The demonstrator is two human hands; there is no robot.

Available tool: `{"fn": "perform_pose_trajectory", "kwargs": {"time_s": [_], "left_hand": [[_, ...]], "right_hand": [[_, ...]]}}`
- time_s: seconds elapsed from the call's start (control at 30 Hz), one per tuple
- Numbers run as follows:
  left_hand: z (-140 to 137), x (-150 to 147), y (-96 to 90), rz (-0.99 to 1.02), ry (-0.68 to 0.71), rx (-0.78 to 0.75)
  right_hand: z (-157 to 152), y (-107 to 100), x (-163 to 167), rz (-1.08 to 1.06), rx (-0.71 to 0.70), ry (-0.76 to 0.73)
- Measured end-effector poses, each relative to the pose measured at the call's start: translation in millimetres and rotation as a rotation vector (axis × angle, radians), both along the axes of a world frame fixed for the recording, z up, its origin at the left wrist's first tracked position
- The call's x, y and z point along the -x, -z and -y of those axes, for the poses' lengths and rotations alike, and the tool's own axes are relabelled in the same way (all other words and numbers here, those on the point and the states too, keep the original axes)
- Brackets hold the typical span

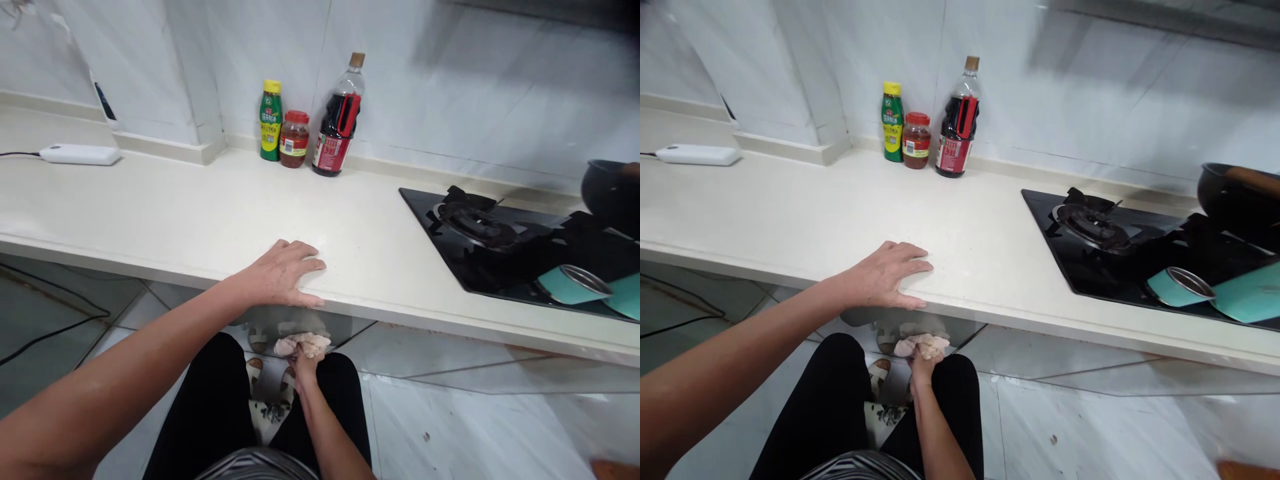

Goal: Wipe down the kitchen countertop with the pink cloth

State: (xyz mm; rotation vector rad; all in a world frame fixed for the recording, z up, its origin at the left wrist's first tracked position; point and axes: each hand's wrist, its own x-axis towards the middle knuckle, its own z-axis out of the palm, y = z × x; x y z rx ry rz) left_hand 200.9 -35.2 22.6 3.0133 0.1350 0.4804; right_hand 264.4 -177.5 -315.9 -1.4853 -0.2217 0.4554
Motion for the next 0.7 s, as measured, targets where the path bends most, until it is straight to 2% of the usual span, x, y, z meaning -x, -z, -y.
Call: {"fn": "perform_pose_trajectory", "kwargs": {"time_s": [0.07, 0.13, 0.27, 0.33, 0.4, 0.47, 0.57, 0.63, 0.7], "left_hand": [[-0.4, -0.7, -0.4, 0.008, -0.004, -0.023], [0.9, 0.1, -1.8, 0.029, -0.018, -0.052], [19.6, 19.2, 2.4, 0.202, -0.011, -0.014], [41.8, 41.8, 17.3, 0.318, -0.007, 0.078], [70.6, 69.0, 44.4, 0.361, -0.027, 0.218], [99.0, 92.7, 80.7, 0.375, -0.14, 0.455], [124.0, 107.7, 134.8, 0.479, -0.487, 1.036], [124.5, 102.9, 158.2, 0.655, -0.686, 1.47], [116.2, 91.6, 168.3, 0.878, -0.75, 1.801]], "right_hand": [[3.5, -9.2, 0.3, -0.119, -0.02, -0.01], [11.6, -27.2, -10.0, -0.185, -0.053, -0.007], [33.3, -80.1, -44.8, -0.178, -0.114, 0.045], [40.9, -107.2, -54.6, -0.125, -0.124, 0.076], [42.4, -128.9, -51.5, -0.056, -0.115, 0.078], [35.8, -142.7, -34.7, 0.016, -0.093, 0.027], [11.8, -148.0, 8.4, 0.108, -0.062, -0.142], [-6.8, -144.6, 38.5, 0.147, -0.061, -0.287], [-19.1, -141.1, 60.3, 0.17, -0.077, -0.444]]}}
